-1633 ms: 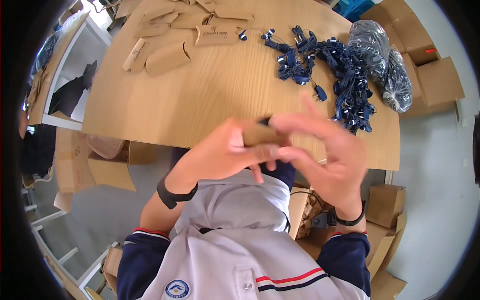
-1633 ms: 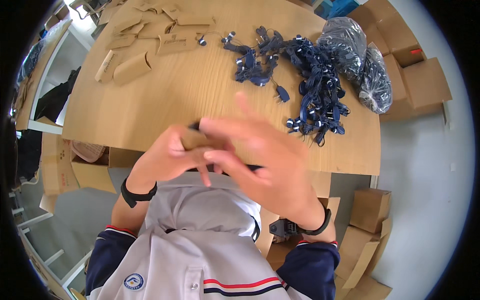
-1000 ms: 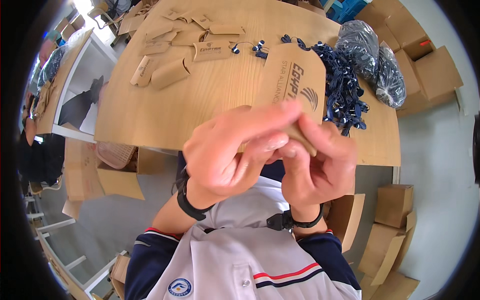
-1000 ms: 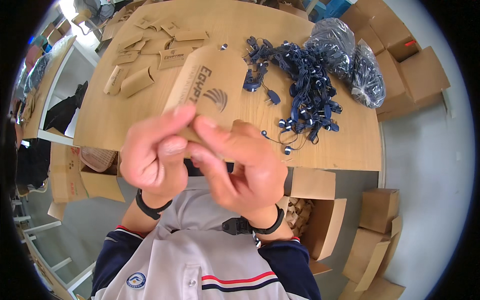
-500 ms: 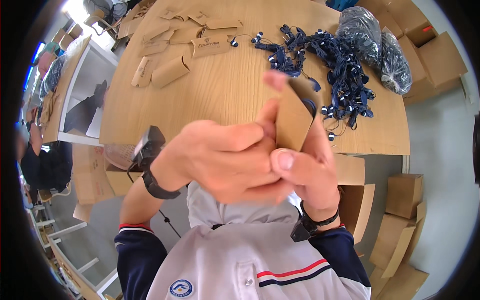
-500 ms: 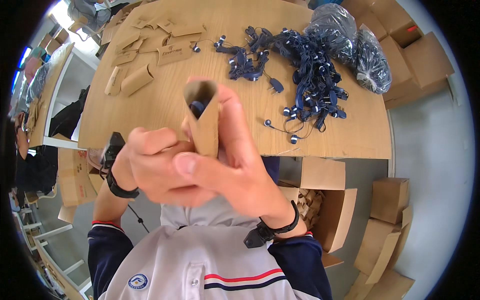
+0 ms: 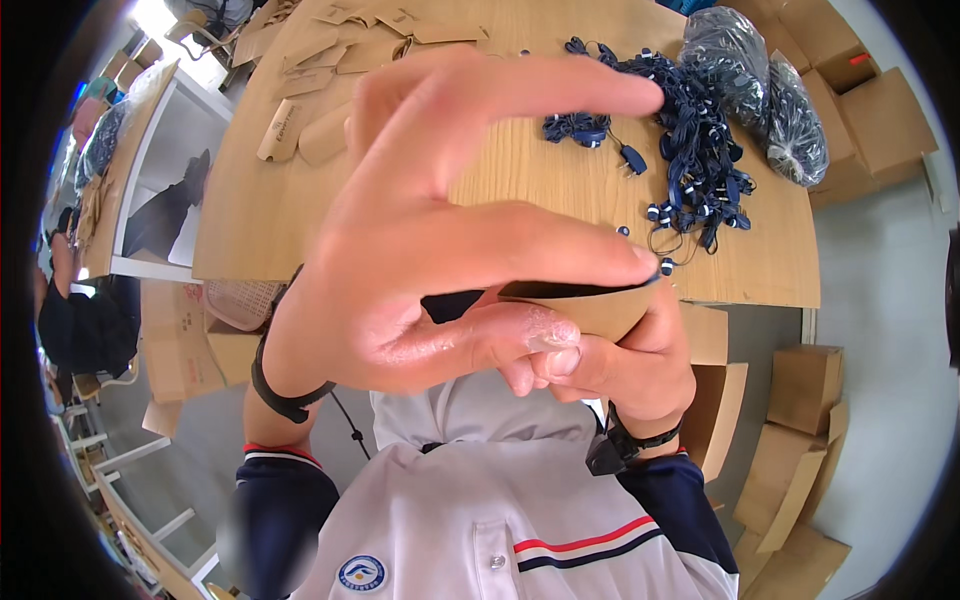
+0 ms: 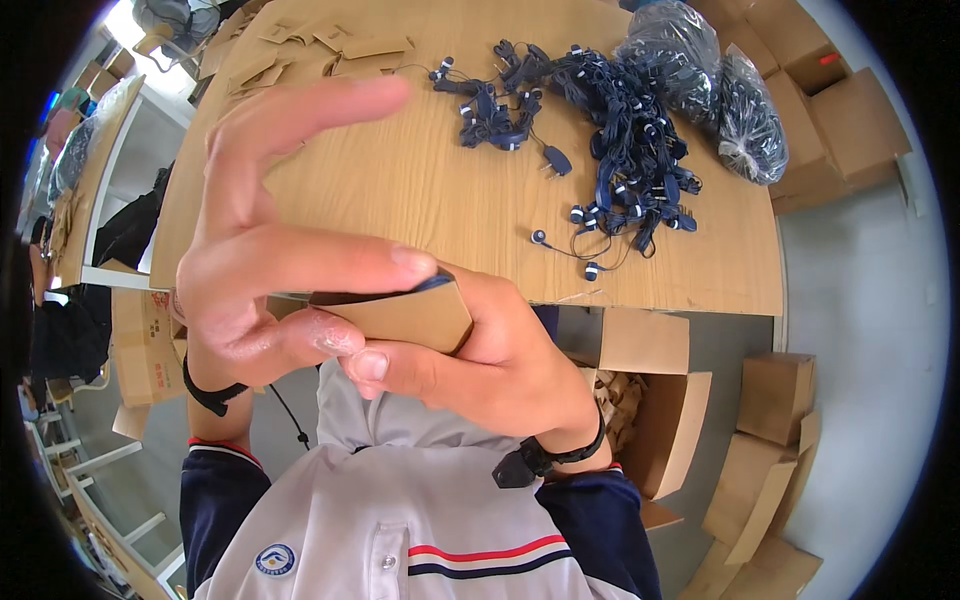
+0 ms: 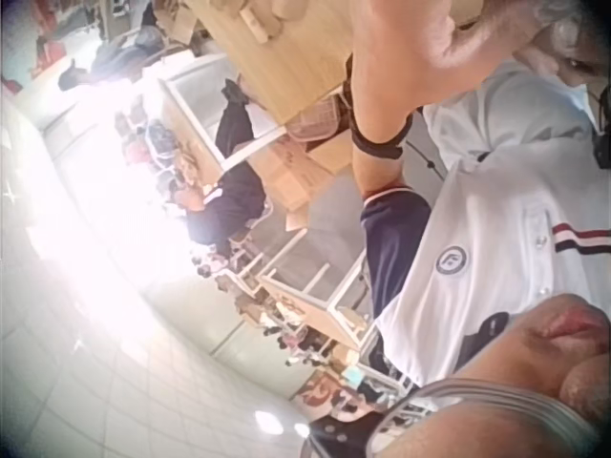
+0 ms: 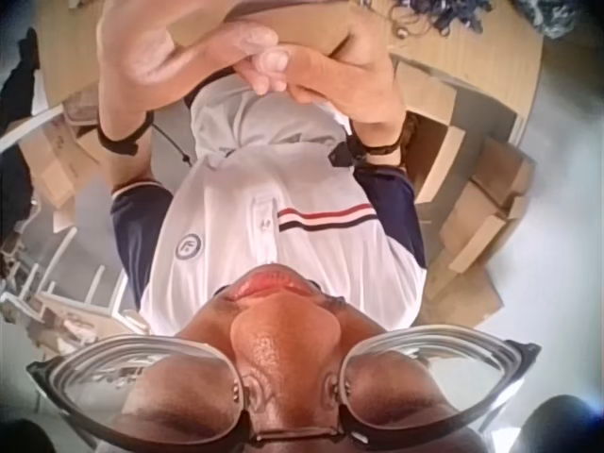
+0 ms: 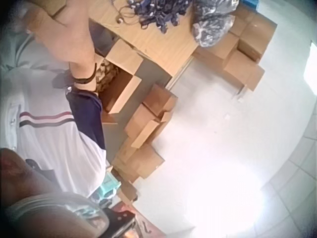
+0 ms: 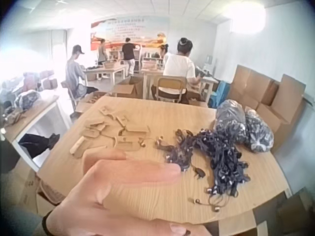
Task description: Packaging blue earphones into cardboard sleeves in a workshop setting.
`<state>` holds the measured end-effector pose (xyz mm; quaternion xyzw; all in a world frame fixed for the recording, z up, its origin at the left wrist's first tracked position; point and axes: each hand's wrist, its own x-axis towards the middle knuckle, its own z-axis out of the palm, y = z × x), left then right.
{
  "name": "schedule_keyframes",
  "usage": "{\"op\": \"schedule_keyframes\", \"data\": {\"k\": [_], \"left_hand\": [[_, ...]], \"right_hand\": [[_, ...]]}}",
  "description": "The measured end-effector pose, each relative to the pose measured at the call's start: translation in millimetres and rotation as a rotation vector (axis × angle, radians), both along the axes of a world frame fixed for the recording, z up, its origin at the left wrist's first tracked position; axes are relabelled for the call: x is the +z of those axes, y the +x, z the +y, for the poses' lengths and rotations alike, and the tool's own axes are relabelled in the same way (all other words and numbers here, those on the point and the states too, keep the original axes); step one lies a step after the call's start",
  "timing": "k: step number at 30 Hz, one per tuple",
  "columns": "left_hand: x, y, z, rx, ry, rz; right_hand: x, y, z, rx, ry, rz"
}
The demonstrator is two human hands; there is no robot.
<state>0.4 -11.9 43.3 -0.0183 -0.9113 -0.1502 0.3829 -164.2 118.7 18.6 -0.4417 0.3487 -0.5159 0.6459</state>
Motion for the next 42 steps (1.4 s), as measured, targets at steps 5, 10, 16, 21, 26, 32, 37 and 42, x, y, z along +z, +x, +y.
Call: {"op": "schedule_keyframes", "data": {"k": [5,10,16,21,26,32,37,42], "left_hand": [[0,1,3,0.039,0.031,-0.013],[-3,5,8,-0.040,0.232,-0.072],[-8,3,15,0.030,0.244,-0.267],[-30,-13,22,0.018,0.964,0.046],[-35,-17,26,0.059,0.949,0.016],[-44,-27,46,-0.330,1.727,-0.044],[-57,-26,9,0.058,0.326,0.437],[-59,-32,40,0.171,-0.109,0.211]], "right_hand": [[-1,-1,0,0.054,-0.008,-0.029],[1,-3,-1,0.037,-0.087,-0.092],[3,-11,0,-0.011,0.173,-0.085],[-13,7,-12,-0.429,-0.158,0.522],[-19,2,-18,-0.539,-0.529,0.872],[-18,-17,-6,-0.246,-0.616,0.893],[-22,-8,-1,-0.240,-0.179,0.221],[-27,8,2,-0.361,-0.229,-0.009]]}}
